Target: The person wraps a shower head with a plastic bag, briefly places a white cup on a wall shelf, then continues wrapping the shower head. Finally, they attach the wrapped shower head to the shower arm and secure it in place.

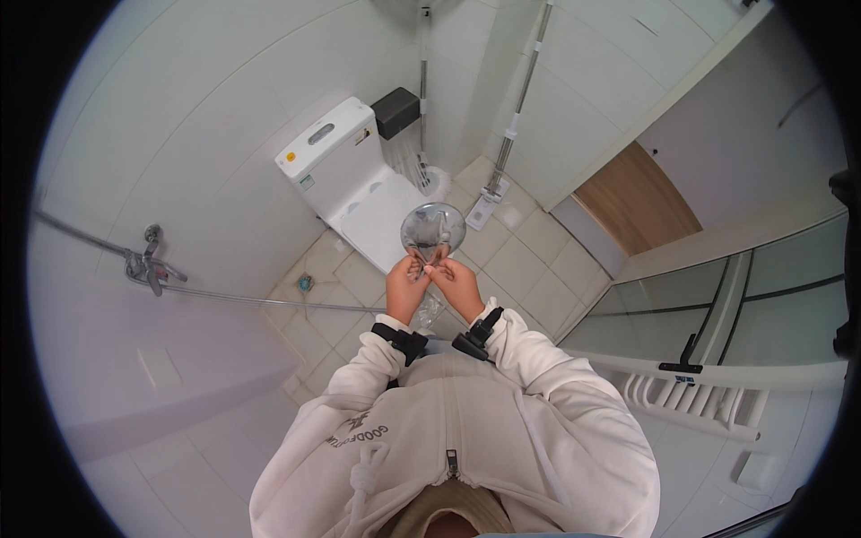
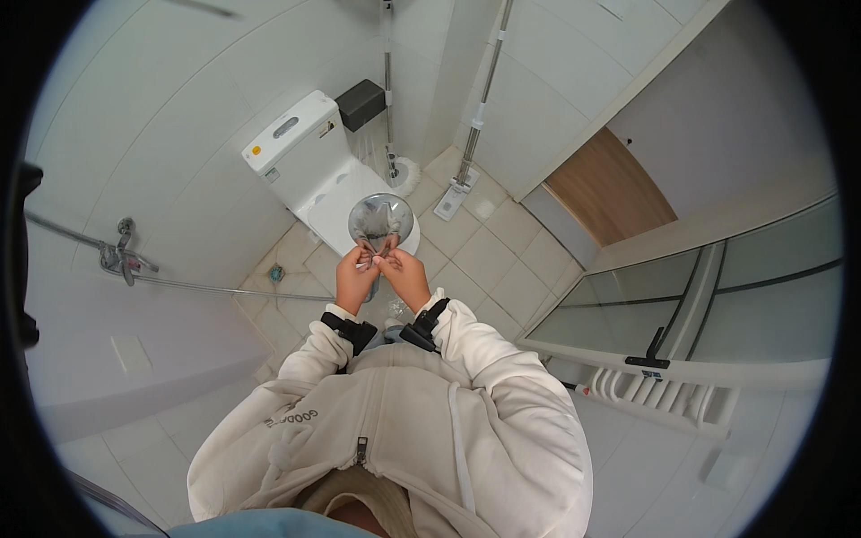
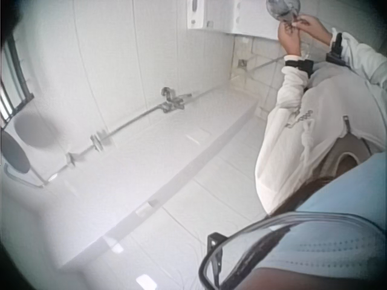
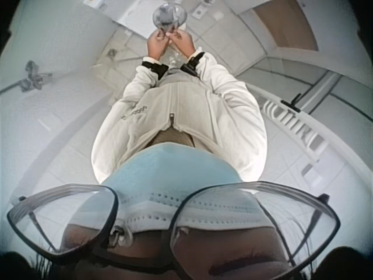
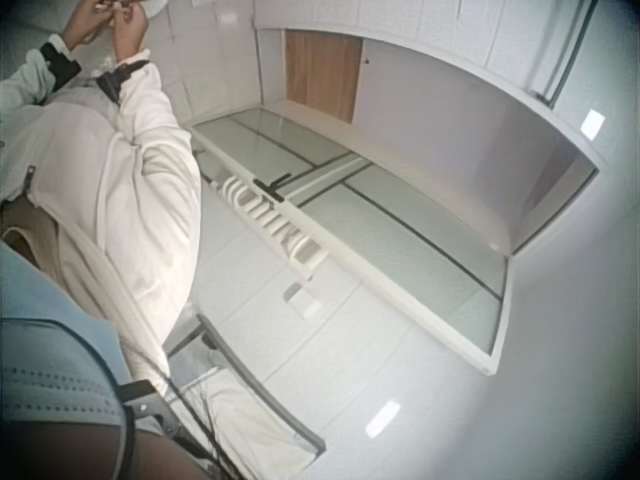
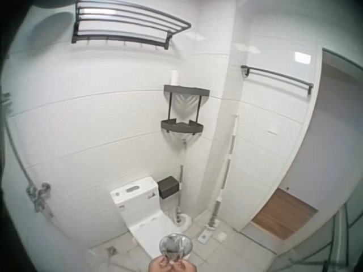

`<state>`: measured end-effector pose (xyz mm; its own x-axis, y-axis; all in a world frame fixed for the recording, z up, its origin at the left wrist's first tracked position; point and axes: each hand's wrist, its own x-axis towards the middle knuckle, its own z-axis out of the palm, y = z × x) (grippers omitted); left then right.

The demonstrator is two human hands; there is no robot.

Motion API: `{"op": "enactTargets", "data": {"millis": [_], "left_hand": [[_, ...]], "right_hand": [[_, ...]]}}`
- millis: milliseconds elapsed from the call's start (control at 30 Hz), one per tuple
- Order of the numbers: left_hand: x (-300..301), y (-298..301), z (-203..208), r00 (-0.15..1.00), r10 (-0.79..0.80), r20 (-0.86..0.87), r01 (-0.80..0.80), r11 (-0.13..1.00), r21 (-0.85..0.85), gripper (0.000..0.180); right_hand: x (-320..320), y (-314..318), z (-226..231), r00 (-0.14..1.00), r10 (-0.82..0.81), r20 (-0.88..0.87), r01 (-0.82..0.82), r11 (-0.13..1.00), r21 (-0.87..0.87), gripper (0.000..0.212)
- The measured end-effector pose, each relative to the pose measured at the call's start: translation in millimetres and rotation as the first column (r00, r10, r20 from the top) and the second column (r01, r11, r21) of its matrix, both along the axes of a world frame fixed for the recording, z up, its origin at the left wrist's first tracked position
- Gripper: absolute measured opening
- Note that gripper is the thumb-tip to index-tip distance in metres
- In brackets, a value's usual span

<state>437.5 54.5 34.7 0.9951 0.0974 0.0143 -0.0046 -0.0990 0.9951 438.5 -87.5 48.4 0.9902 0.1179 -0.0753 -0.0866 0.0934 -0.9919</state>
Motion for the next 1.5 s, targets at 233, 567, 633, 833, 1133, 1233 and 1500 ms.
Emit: {"op": "enactTargets", "data": {"millis": [233,567,633,833,1133,1233,1500], "left_hand": [[-3,20,-4,0.993,0.115,-0.005,-0.116,0.992,-0.053,0.021],[-6,48,2,0.978,0.206,0.022,-0.204,0.976,-0.070,0.018],[-6,51,3,0.976,0.216,0.031,-0.213,0.974,-0.077,0.019],[-5,58,4,0.968,0.245,0.059,-0.235,0.963,-0.135,0.022],[2,68,10,0.962,0.246,0.115,-0.241,0.969,-0.055,0.024],[4,69,15,0.960,0.250,0.123,-0.246,0.968,-0.046,0.025],[7,74,28,0.943,0.294,0.156,-0.291,0.956,-0.042,0.023]], "right_hand": [[9,20,4,0.995,0.097,0.002,-0.097,0.993,-0.070,0.021],[21,52,6,0.982,0.186,0.031,-0.182,0.978,-0.097,0.022],[22,56,8,0.979,0.200,0.027,-0.197,0.976,-0.089,0.022],[24,63,16,0.974,0.223,0.033,-0.217,0.969,-0.116,0.021],[32,72,23,0.968,0.243,0.055,-0.240,0.969,-0.063,0.021],[34,74,24,0.967,0.242,0.073,-0.240,0.970,-0.035,0.021],[42,81,36,0.954,0.272,0.125,-0.269,0.962,-0.039,0.022]]}}
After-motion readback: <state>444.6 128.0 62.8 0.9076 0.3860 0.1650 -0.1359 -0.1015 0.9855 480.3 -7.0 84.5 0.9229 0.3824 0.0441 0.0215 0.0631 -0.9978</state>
